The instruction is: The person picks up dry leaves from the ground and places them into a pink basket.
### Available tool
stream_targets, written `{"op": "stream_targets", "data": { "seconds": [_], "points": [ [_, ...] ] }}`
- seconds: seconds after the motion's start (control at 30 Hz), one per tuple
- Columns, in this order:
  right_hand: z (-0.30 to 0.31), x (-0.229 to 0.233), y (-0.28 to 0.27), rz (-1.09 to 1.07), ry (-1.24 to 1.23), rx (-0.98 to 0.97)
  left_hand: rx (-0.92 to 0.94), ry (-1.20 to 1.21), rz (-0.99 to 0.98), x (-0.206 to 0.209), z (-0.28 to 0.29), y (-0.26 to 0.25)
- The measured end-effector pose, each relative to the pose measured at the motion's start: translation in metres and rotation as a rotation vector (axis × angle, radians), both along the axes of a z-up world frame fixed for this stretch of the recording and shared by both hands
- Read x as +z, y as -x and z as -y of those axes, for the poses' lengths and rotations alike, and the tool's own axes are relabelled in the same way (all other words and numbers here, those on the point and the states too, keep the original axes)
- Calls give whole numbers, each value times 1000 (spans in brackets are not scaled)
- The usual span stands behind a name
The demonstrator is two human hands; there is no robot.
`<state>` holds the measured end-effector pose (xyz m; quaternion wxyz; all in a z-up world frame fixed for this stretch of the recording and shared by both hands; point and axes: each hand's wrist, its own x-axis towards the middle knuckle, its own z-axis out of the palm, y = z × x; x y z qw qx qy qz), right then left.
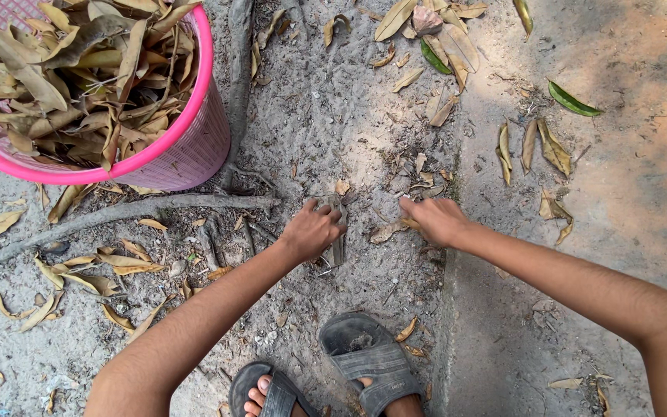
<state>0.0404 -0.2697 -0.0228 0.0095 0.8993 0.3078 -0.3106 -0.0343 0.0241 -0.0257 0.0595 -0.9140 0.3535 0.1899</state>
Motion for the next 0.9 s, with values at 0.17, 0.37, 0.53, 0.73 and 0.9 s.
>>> {"op": "stream_targets", "data": {
  "seconds": [0.17, 0.37, 0.53, 0.73, 0.9],
  "points": [
    [-22, -11, 0, -30, -191, 139, -28, -26, 16, 1, 2, -2],
    [-31, -33, 12, 40, 16, 235, -101, 3, 118, -7, -3, 1],
    [-25, -23, 13, 108, -221, 192, -47, -41, -4, -8, -6, -1],
    [-20, 6, -10, -15, -203, 5, -30, -38, -15, 8, 5, -5],
    [-3, 18, -53, -47, -95, -268, -35, -16, 10, 8, 13, -8]
  ]
}}
